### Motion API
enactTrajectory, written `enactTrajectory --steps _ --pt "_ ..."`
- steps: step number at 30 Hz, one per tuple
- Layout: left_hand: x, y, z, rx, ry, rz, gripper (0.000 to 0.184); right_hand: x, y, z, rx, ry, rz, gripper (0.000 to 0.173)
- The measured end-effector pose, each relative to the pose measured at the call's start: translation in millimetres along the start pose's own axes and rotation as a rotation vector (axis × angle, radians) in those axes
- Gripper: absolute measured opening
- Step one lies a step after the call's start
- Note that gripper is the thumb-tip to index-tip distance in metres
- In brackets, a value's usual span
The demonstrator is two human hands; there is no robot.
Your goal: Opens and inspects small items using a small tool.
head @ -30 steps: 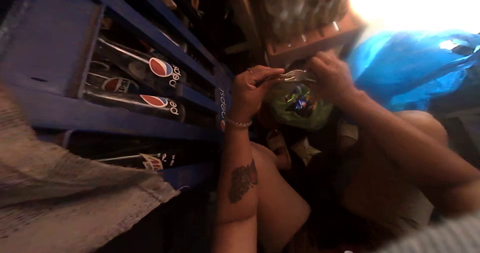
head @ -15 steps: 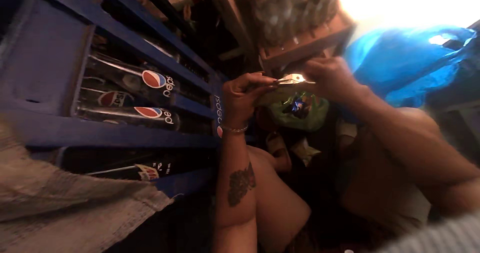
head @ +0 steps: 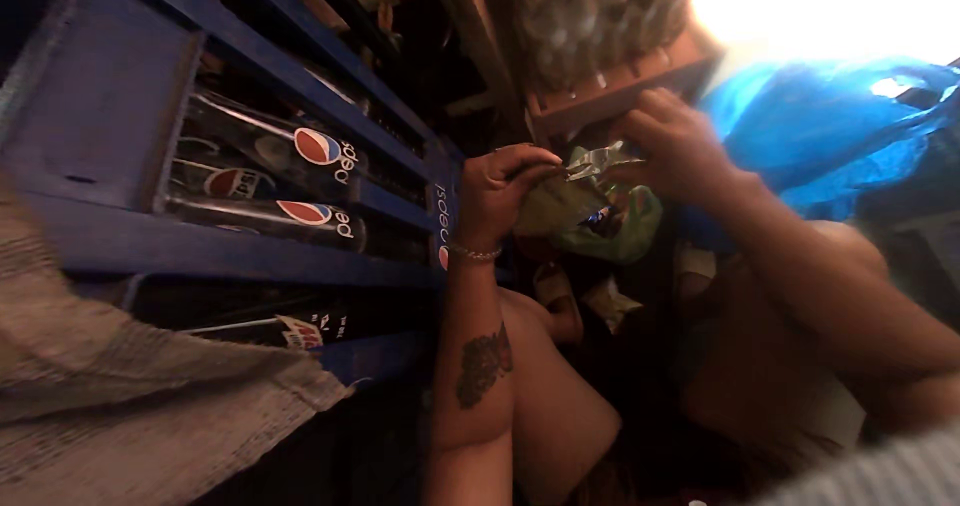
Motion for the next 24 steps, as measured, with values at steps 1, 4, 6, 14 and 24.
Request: enactTrajectory --steps 1,4,6,14,24 --pt "0 0 0 0.001 -0.005 0.000 0.011 0 0 0 -0.004 -0.001 -0.004 0.041" --pt "1 0 -3 -0.018 -0.014 0.006 0.010 1 -1 1 -0.017 0.003 -0.005 0.041" --pt "2 1 -4 -0.026 -0.028 0.012 0.010 1 -1 0 -0.022 0.012 0.005 0.042" --pt "2 0 -7 -0.086 0.028 -0.041 0.007 7 0 -10 -0.131 0.052 0.041 0.045" --pt "-1 -2 -6 -0.122 0.022 -0.077 0.008 8 1 -9 -0.171 0.097 0.047 0.041"
Point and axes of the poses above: each hand's wrist, its own y-axis away from the middle knuckle, its own x-axis out of the back of the hand, z = x × y, the point moved 1 cm from there along -y, towards the middle knuckle, and after that the axes turned 7 degrees about -z, right-handed, at the moved point
